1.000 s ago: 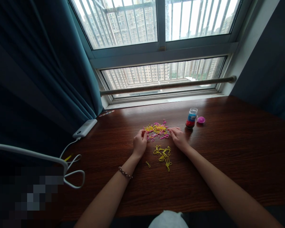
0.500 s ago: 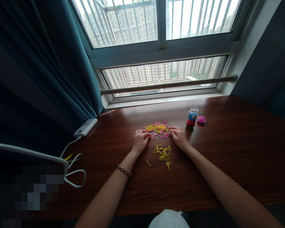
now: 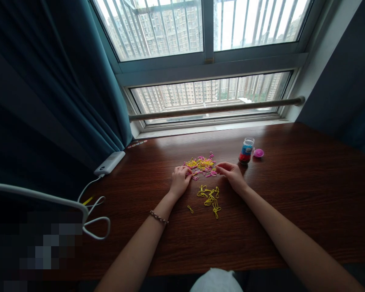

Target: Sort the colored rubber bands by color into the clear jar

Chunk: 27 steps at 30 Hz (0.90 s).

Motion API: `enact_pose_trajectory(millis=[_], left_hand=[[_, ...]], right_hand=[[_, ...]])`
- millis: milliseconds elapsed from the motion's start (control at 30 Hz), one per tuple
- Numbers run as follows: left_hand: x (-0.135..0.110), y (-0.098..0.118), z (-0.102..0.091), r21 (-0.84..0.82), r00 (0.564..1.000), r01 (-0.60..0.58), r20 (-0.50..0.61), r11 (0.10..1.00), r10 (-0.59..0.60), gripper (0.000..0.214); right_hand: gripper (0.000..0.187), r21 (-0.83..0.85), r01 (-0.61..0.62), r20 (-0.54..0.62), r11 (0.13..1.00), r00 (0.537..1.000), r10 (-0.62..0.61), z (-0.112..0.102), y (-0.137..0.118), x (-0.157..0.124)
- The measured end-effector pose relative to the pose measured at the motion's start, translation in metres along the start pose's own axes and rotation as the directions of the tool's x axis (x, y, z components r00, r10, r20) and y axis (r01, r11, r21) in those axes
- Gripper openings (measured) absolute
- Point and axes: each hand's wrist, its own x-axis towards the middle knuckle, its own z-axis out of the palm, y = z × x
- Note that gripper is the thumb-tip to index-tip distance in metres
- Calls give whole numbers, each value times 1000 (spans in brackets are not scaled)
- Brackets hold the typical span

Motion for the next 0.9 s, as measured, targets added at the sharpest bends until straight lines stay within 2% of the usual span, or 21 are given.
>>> enact_pose_trajectory(millis=[100,167,333,533,600,700,767,900], left_hand=[[0,-1,0,-10,1000,-11,-5,1000,11,6],[0,-1,1,-15,1000,-14,-4,1000,14,6],[1,-3,2,-26,1000,-16,-11,1000,16,2],[0,-2,1,-93,995,-14,-101,996,5,3],[-1,1,1,-151,990,3,-138,989,-24,5],[-4,8,2,-252,985,-13,-170,968,-31,6],[-7,15,1,-328,986,-74,-163,942,21,10],[-14,34,-5,-415,975,-222,-79,882,209,17]], right_hand=[[27,11,-37,122,999,992,35,3,-3,-3],[34,2,-51,140,999,989,51,3,-1,-3],[42,-6,-43,49,999,998,43,2,3,0],[43,-39,-17,-23,999,1000,16,0,5,1],[42,-112,19,-70,994,997,-27,-2,7,3],[35,-310,89,-152,946,978,-142,-5,12,5],[29,-441,124,-150,889,966,-209,-6,15,6],[20,-619,180,-46,765,963,-265,-5,19,4]])
